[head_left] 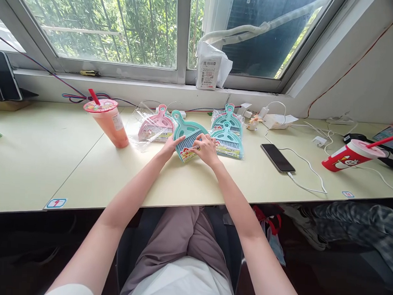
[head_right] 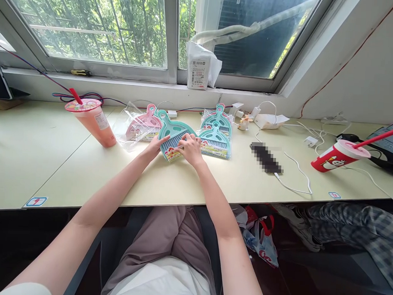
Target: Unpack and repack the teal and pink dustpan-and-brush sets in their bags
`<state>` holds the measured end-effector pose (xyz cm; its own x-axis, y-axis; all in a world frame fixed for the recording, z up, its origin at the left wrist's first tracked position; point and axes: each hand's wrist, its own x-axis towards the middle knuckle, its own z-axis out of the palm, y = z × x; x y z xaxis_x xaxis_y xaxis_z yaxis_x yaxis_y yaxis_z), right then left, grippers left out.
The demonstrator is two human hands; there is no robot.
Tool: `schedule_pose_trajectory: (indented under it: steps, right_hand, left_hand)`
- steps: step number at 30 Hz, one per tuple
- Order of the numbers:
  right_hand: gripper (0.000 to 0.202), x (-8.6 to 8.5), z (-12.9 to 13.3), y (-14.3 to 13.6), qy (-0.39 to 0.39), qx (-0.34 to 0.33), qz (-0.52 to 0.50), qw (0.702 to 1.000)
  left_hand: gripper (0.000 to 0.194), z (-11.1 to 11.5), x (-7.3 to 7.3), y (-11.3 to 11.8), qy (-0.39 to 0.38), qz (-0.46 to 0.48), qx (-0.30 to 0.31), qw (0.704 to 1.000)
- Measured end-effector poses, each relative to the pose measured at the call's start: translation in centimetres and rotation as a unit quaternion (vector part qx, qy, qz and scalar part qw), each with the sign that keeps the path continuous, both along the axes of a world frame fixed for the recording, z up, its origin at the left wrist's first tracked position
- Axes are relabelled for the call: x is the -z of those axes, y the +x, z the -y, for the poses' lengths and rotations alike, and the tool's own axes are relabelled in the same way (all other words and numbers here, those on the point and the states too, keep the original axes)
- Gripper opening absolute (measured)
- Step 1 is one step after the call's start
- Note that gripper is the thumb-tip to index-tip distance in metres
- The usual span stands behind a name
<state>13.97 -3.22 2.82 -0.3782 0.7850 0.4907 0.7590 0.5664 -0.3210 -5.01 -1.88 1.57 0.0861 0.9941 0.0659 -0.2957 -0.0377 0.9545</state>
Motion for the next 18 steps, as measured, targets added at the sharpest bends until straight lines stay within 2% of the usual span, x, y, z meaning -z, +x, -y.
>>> schedule_pose_trajectory:
  steps: [6,11,14,18]
  right_hand:
    - [0.023,0.0,0.3,-0.3,0.045,0.043,0.026,0.998]
    - [0.028,-0.5,1.1,-0.3,0.072,0.066,-0.011,0.995]
    - [0.034,-0.8,1.5,-0.3,0.086,0.115,-0.085,0.986]
    - [0.04,-0.1,0.6,-0.2,0.099,0.178,-0.245,0.948]
  left_hand:
    - [0.06,0.8,-0.4,0.4,0.039,-0.018,0.075,0.996]
    - [0.056,0.8,-0.4,0.2,0.051,-0.004,0.077,0.996]
    - [0.067,0.6,-0.3,0.1,0.058,0.018,0.064,0.996]
    - [0.08,0.3,-0.3,0.0,0.06,0.051,0.013,0.997]
